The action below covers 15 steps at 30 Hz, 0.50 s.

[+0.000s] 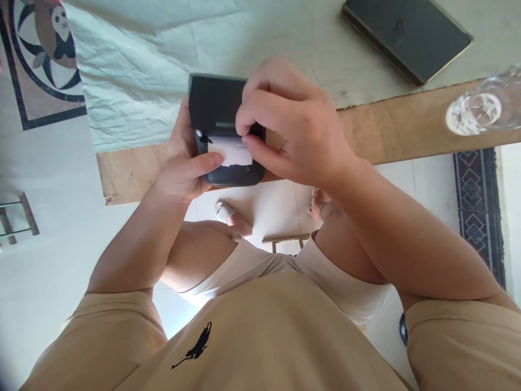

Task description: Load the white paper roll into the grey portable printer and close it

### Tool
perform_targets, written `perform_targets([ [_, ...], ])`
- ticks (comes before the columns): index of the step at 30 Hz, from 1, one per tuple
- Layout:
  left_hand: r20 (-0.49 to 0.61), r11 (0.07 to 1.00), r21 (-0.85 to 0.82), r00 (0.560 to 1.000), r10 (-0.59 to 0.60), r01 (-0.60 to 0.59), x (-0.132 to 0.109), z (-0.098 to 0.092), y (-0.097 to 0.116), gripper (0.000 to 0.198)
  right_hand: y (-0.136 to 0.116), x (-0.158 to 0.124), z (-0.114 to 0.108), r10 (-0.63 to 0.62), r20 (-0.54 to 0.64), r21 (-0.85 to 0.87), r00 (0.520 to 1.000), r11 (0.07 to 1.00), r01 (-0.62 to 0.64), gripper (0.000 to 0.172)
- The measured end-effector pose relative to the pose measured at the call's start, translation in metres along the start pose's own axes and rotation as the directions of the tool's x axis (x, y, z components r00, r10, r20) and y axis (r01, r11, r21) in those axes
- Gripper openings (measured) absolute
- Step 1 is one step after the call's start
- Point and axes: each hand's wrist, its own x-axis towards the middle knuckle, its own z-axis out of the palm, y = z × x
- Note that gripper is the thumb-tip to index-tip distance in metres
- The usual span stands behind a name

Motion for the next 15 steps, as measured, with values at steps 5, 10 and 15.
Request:
perform_targets([
  [5, 0.034, 0.999, -0.019, 0.999, 0.030, -0.029, -0.003, 0.004, 0.002, 0.064, -0.003, -0.003, 0.001, 0.105, 0.059, 0.020, 0.993, 0.994, -0.107, 0.007],
  [10, -0.003, 1.000, -0.020, 1.000, -0.008, 0.008, -0.008, 0.014, 0.010, 0.042, -0.010, -0.002, 0.000, 0.293, 0.066, -0.019, 0.954, 0.956, -0.293, 0.016],
  [15, -0.077, 0.996, 0.035, 0.994, -0.077, 0.080, -0.008, 0.016, 0.015, 0.040, -0.001, -0.008, 0.004, 0.364, 0.113, -0.058, 0.925, 0.931, -0.359, 0.055],
])
